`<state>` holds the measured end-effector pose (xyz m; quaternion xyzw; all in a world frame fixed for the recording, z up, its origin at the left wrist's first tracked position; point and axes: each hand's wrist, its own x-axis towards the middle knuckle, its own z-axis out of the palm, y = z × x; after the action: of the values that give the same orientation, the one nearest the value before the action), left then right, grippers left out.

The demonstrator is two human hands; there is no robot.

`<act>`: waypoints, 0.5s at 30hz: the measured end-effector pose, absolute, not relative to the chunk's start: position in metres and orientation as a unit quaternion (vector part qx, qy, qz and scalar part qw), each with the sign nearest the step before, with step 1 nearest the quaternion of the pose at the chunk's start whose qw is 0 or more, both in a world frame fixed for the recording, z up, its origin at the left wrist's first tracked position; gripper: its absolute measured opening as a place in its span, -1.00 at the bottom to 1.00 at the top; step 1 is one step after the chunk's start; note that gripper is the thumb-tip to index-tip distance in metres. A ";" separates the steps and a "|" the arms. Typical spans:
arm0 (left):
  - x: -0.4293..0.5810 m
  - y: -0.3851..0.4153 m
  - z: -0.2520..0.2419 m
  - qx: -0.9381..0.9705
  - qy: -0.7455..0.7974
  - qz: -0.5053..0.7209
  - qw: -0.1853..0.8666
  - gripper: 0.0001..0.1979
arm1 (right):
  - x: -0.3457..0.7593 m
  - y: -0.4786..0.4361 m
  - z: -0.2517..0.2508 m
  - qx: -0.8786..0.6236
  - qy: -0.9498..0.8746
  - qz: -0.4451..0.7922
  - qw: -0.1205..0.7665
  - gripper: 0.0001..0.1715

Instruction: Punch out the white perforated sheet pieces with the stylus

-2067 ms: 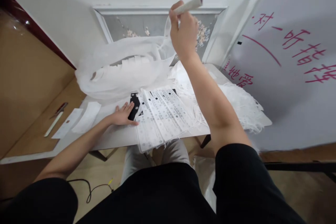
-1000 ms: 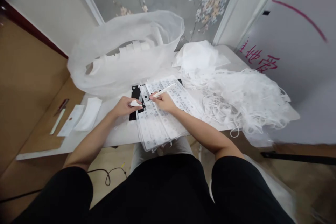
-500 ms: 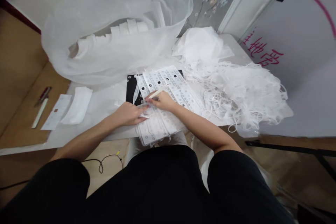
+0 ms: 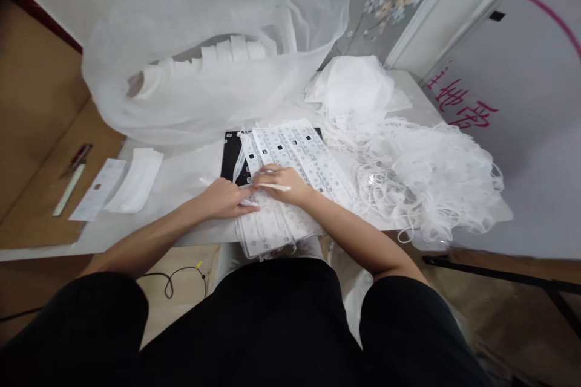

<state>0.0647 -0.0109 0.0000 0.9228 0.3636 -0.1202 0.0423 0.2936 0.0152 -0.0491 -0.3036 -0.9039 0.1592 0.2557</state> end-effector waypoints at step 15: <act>0.058 -0.002 -0.003 0.921 0.373 -0.068 0.087 -0.38 | 0.316 0.095 0.020 -0.564 -0.746 0.043 0.352 -0.76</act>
<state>0.0585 -0.0021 -0.0027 0.9211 0.3733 -0.0684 0.0868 0.3165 0.0947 0.0195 -0.5638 -0.7458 0.0433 0.3521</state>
